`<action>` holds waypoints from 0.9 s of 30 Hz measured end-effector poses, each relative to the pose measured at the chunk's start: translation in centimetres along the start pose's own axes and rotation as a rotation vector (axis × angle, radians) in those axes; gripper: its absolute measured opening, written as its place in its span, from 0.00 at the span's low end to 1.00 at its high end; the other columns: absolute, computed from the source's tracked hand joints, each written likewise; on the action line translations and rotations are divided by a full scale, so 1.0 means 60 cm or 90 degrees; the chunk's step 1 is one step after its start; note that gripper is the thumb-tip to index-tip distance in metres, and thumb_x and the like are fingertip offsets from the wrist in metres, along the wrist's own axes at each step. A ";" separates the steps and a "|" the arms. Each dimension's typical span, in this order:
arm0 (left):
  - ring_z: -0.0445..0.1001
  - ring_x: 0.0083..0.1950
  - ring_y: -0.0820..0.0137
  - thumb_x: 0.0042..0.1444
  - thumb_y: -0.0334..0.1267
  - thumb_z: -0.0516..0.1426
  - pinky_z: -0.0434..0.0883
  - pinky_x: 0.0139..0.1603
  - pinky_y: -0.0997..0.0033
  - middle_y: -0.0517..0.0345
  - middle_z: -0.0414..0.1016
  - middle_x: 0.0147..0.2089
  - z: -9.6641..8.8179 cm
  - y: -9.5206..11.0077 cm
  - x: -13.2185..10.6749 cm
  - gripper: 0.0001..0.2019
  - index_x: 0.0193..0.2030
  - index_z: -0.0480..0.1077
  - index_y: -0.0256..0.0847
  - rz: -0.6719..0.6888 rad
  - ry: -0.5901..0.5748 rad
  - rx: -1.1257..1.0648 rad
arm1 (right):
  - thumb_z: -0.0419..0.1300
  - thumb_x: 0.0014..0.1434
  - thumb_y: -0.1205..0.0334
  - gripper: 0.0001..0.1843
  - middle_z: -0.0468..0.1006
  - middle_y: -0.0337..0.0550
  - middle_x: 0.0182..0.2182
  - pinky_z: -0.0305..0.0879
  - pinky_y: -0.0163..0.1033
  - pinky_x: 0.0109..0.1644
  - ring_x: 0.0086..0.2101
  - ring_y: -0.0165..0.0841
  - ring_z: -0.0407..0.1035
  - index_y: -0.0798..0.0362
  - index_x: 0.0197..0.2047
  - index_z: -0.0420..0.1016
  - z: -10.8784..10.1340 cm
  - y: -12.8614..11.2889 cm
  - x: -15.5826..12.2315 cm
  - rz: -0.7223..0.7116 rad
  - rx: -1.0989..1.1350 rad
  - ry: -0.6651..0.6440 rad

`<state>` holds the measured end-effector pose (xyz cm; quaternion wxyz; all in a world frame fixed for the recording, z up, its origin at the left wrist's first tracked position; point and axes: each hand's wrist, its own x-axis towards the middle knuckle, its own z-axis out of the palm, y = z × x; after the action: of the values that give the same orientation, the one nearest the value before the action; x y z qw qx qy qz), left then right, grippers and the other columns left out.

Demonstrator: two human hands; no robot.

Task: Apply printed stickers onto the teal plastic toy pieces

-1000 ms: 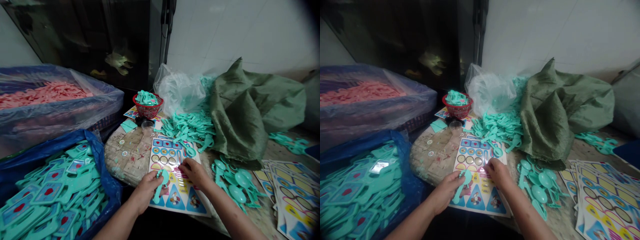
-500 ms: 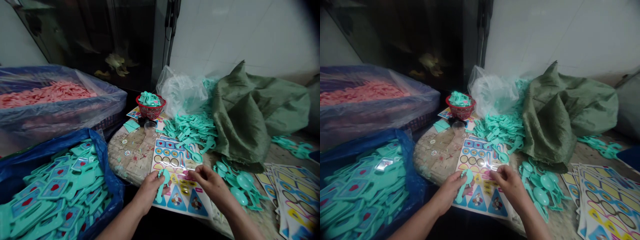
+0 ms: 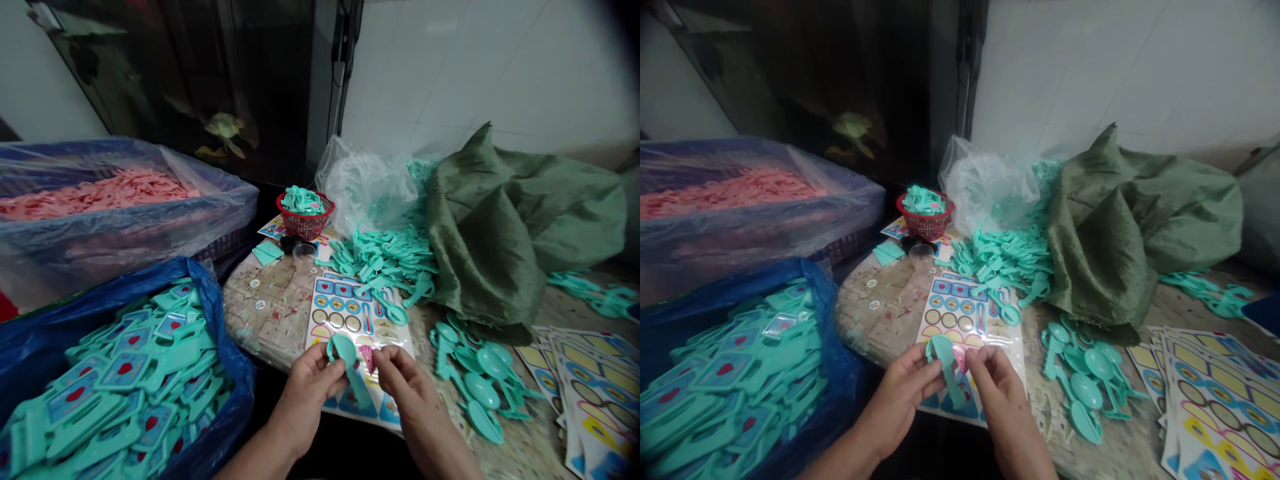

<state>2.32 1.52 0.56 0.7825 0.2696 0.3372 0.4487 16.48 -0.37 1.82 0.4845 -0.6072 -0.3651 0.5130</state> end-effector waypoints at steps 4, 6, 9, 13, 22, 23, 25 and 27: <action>0.73 0.51 0.61 0.54 0.35 0.59 0.69 0.52 0.62 0.50 0.75 0.49 0.004 -0.008 -0.008 0.12 0.45 0.69 0.39 0.016 -0.029 0.004 | 0.62 0.49 0.44 0.19 0.67 0.36 0.26 0.62 0.32 0.33 0.30 0.30 0.62 0.50 0.29 0.64 0.006 0.009 -0.001 -0.033 0.011 0.002; 0.72 0.52 0.61 0.54 0.34 0.58 0.68 0.54 0.61 0.52 0.74 0.51 0.006 -0.012 -0.010 0.12 0.46 0.69 0.40 0.022 -0.039 0.011 | 0.62 0.49 0.44 0.19 0.66 0.35 0.25 0.61 0.32 0.31 0.29 0.30 0.61 0.50 0.29 0.62 0.010 0.014 0.001 -0.042 0.012 0.005; 0.70 0.55 0.61 0.54 0.35 0.58 0.66 0.56 0.62 0.52 0.72 0.53 0.008 -0.017 -0.012 0.13 0.48 0.68 0.41 0.032 -0.051 0.017 | 0.62 0.47 0.43 0.21 0.64 0.34 0.23 0.59 0.32 0.27 0.26 0.28 0.59 0.50 0.29 0.61 0.015 0.017 0.004 -0.057 -0.023 0.018; 0.70 0.55 0.61 0.54 0.35 0.58 0.65 0.57 0.61 0.52 0.73 0.53 0.007 -0.021 -0.014 0.14 0.49 0.68 0.41 0.033 -0.050 0.009 | 0.61 0.47 0.43 0.21 0.61 0.32 0.20 0.55 0.31 0.24 0.22 0.27 0.56 0.50 0.27 0.61 0.017 0.017 0.004 -0.088 -0.085 0.038; 0.70 0.55 0.60 0.54 0.34 0.58 0.65 0.58 0.60 0.51 0.73 0.52 0.005 -0.023 -0.015 0.13 0.48 0.68 0.40 0.037 -0.047 0.006 | 0.60 0.50 0.45 0.18 0.62 0.32 0.20 0.56 0.31 0.23 0.21 0.27 0.56 0.49 0.29 0.60 0.017 0.023 0.003 -0.112 -0.124 0.031; 0.70 0.55 0.60 0.54 0.34 0.58 0.65 0.58 0.60 0.51 0.73 0.52 0.006 -0.022 -0.016 0.13 0.47 0.68 0.40 0.038 -0.047 0.005 | 0.60 0.50 0.45 0.18 0.62 0.32 0.20 0.56 0.31 0.23 0.21 0.27 0.56 0.49 0.28 0.60 0.018 0.022 0.003 -0.114 -0.125 0.034; 0.69 0.55 0.60 0.55 0.34 0.58 0.65 0.58 0.59 0.52 0.73 0.52 0.008 -0.021 -0.017 0.12 0.47 0.68 0.40 0.040 -0.047 0.006 | 0.60 0.49 0.45 0.18 0.60 0.31 0.19 0.55 0.31 0.23 0.21 0.26 0.55 0.50 0.28 0.60 0.020 0.020 0.001 -0.120 -0.135 0.046; 0.69 0.56 0.60 0.55 0.34 0.57 0.64 0.58 0.59 0.52 0.73 0.53 0.009 -0.019 -0.018 0.12 0.47 0.68 0.41 0.042 -0.052 0.006 | 0.60 0.49 0.44 0.19 0.60 0.31 0.19 0.55 0.31 0.23 0.21 0.26 0.55 0.50 0.27 0.60 0.022 0.018 0.000 -0.127 -0.143 0.058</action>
<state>2.92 -0.04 0.36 0.7789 0.3024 0.2980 0.4615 15.12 -0.39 0.80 0.4780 -0.6408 -0.4562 0.3908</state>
